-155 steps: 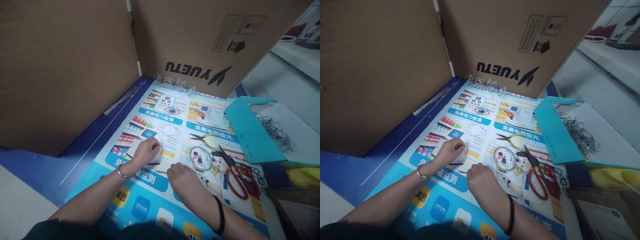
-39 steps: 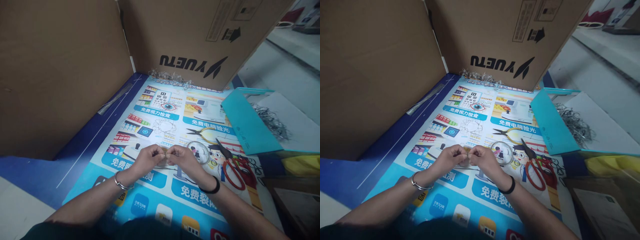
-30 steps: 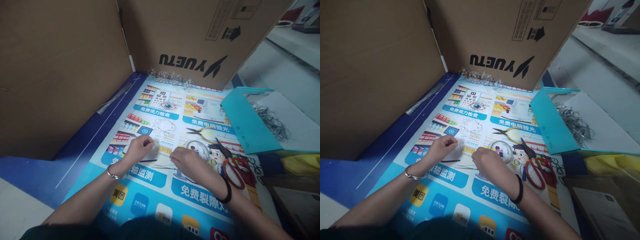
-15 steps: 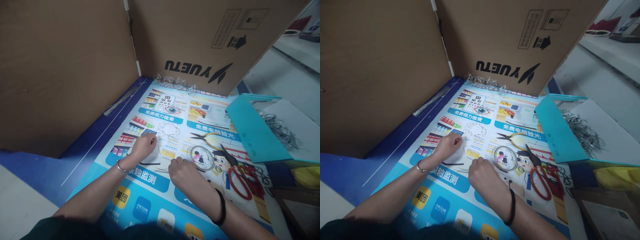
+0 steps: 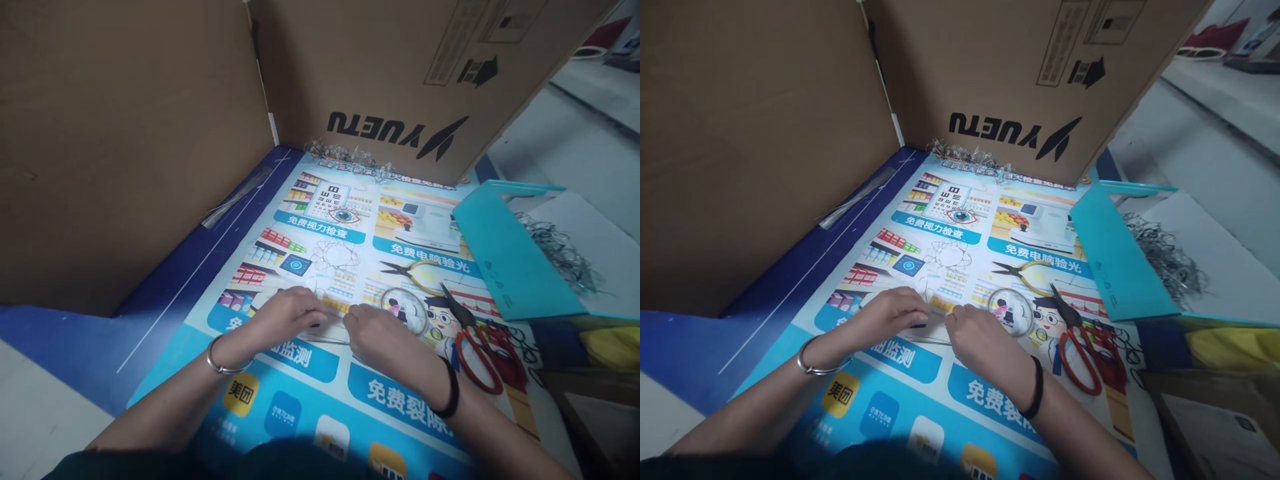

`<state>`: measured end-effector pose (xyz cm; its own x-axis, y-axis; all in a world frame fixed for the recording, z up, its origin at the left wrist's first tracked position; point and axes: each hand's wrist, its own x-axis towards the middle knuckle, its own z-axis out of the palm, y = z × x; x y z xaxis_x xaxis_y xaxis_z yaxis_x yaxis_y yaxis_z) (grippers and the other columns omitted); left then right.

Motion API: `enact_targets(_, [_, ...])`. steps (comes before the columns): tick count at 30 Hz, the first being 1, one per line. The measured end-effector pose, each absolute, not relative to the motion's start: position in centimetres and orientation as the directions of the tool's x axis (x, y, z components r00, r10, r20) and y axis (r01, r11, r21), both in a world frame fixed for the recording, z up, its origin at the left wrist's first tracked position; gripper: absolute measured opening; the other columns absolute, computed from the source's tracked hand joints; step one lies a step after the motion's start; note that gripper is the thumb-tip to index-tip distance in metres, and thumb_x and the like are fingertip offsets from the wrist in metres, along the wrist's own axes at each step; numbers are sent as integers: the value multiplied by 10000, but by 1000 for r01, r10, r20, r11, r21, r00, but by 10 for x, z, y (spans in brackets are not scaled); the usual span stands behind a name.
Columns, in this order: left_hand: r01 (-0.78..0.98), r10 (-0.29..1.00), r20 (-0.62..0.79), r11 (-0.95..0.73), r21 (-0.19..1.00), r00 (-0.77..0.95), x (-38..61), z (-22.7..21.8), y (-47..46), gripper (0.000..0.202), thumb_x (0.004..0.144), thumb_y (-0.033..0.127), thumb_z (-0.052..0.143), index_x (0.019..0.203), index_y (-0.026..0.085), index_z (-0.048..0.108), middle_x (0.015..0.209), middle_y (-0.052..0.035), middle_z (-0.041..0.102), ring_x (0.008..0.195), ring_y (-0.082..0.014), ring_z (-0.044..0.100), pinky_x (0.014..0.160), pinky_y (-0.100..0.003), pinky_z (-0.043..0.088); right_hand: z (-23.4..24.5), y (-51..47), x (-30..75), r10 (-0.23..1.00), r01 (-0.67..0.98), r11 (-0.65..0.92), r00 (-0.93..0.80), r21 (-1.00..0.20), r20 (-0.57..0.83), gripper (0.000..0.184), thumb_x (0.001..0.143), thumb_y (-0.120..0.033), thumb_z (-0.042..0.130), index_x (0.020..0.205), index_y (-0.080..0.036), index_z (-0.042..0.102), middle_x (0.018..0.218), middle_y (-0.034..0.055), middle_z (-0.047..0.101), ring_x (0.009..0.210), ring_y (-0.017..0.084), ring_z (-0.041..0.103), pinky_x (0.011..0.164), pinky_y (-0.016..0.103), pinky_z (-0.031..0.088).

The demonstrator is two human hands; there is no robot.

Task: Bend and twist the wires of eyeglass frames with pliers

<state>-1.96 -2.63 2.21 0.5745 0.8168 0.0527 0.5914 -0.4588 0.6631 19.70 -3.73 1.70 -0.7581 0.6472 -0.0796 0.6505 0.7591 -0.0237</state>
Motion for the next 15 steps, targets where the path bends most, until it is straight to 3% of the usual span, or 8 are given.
enact_targets(3, [613,741,48,-589,527,670,-14,23,-34,199,878,168,470,799,185,651,762,-26,635,756,-156,558,689,-279,415,17,-38,197,648,651,759,-758,-21,-74,156,796,-45,432,773,-159,536,749,50,563,649,160,477,549,288,275])
enact_targets(8, [679,726,109,-677,285,679,-7,24,-43,192,836,75,464,776,176,616,754,-24,618,729,-160,532,645,-288,371,16,-38,196,651,652,757,-758,-31,-44,145,810,-61,438,776,-157,540,755,45,564,658,157,484,561,287,299])
enact_targets(15, [741,752,161,-658,132,639,-2,22,-48,161,802,48,477,728,165,560,714,-26,580,690,-180,491,606,-302,359,22,-44,192,689,688,724,-725,-49,7,166,769,-12,472,761,-156,554,755,51,573,674,169,515,552,284,322])
